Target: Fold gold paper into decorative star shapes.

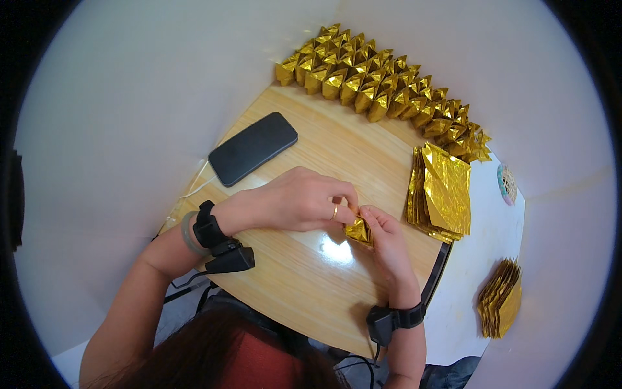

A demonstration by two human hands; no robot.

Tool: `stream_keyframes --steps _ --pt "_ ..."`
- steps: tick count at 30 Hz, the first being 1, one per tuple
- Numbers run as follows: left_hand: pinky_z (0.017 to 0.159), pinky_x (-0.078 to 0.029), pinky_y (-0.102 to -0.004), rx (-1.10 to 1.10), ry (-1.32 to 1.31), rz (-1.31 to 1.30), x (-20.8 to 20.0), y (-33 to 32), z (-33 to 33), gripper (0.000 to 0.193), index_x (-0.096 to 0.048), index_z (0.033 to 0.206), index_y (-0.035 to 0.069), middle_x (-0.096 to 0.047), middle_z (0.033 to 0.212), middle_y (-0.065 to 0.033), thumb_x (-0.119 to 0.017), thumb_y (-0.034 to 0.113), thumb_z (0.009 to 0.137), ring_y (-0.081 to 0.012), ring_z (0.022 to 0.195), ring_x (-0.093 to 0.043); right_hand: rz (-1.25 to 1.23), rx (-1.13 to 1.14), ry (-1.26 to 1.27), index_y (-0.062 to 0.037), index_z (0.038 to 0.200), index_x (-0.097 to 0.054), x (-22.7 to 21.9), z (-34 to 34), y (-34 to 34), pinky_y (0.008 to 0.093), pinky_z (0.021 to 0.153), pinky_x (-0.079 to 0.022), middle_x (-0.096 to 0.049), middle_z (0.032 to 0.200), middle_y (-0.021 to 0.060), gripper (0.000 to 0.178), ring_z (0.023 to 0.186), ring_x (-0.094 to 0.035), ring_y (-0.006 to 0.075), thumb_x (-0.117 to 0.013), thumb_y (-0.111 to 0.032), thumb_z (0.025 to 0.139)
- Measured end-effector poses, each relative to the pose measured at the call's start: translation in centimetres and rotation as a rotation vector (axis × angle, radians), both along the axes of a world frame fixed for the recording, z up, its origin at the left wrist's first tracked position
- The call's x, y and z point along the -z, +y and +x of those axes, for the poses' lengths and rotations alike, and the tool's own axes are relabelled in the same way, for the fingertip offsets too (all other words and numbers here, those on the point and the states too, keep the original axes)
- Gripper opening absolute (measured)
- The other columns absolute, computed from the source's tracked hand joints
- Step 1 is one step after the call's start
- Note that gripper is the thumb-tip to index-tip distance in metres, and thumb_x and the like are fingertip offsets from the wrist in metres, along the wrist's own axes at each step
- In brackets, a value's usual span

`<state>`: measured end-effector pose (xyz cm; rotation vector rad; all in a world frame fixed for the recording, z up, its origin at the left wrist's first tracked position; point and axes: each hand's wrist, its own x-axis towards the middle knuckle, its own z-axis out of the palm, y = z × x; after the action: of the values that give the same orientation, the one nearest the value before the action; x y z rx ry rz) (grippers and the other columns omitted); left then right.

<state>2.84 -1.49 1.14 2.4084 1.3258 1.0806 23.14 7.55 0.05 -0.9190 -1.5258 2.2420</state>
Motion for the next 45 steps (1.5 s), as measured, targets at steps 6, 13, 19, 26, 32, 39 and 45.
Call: stream_keyframes --steps 6,13,19,26,32,39,45 --pt "0.060 -0.050 -0.0364 -0.033 0.140 -0.026 1.1 0.3 -0.6 0.010 -0.059 0.080 0.010 -0.059 0.085 -0.0038 -0.067 0.017 0.078 -0.0253 0.071 -0.060 0.799 0.208 -0.157 -0.0040 0.103 -0.061 0.8 -0.7 -1.1 0.0220 0.063 -0.041 -0.058 0.096 0.0041 0.016 0.075 -0.053 0.0102 -0.051 -0.013 0.095" --pt "0.061 -0.050 -0.0367 -0.025 0.173 -0.054 1.3 0.3 -0.8 0.011 -0.061 0.081 0.011 -0.057 0.083 -0.0044 -0.067 0.020 0.077 -0.0237 0.080 -0.059 1.414 -0.015 -0.064 -0.0060 0.093 -0.059 -1.1 -0.6 -1.6 0.0393 0.088 -0.040 -0.054 0.106 0.0132 0.025 0.099 -0.048 0.0317 -0.061 -0.007 0.067" --pt "0.061 -0.050 -0.0367 -0.035 0.170 -0.013 1.7 0.5 -0.7 0.011 -0.062 0.083 0.011 -0.056 0.083 -0.0042 -0.067 0.019 0.077 -0.0236 0.080 -0.059 1.571 -0.073 -0.170 -0.0072 0.089 -0.057 -0.7 -0.5 -1.4 0.0446 0.088 -0.039 -0.053 0.107 0.0132 0.028 0.101 -0.046 0.0348 -0.059 -0.010 0.062" --pt "0.062 -0.051 -0.0363 -0.056 0.203 -0.014 1.4 0.4 -0.7 0.010 -0.062 0.081 0.011 -0.056 0.083 -0.0044 -0.066 0.018 0.076 -0.0235 0.082 -0.058 1.682 -0.068 -0.173 -0.0078 0.084 -0.059 -0.5 -0.4 -1.2 0.0454 0.088 -0.039 -0.053 0.107 0.0124 0.023 0.103 -0.046 0.0349 -0.060 -0.010 0.061" --pt "0.064 -0.051 -0.0351 -0.054 0.229 0.013 1.2 0.3 -1.1 0.009 -0.061 0.076 0.010 -0.054 0.082 -0.0037 -0.067 0.017 0.074 -0.0229 0.085 -0.057 1.767 -0.105 -0.201 -0.0075 0.082 -0.059 -0.5 -0.8 -1.2 0.0464 0.089 -0.039 -0.054 0.109 0.0118 0.021 0.103 -0.047 0.0356 -0.061 -0.009 0.061" --pt "0.069 -0.050 -0.0358 -0.035 0.160 -0.022 1.1 0.2 -1.1 0.010 -0.062 0.078 0.010 -0.056 0.086 -0.0038 -0.069 0.017 0.073 -0.0228 0.089 -0.056 1.709 -0.105 -0.199 -0.0076 0.081 -0.058 -0.6 -0.8 -1.3 0.0454 0.086 -0.041 -0.055 0.107 0.0111 0.019 0.100 -0.049 0.0349 -0.061 -0.008 0.062" --pt "0.071 -0.050 -0.0362 -0.037 0.152 -0.059 0.9 0.3 -1.3 0.013 -0.064 0.085 0.008 -0.057 0.090 -0.0054 -0.066 0.015 0.075 -0.0237 0.091 -0.056 1.578 -0.158 -0.146 -0.0062 0.083 -0.060 -1.0 -0.4 -0.8 0.0397 0.074 -0.044 -0.058 0.091 0.0098 0.017 0.086 -0.053 0.0302 -0.062 -0.007 0.065"
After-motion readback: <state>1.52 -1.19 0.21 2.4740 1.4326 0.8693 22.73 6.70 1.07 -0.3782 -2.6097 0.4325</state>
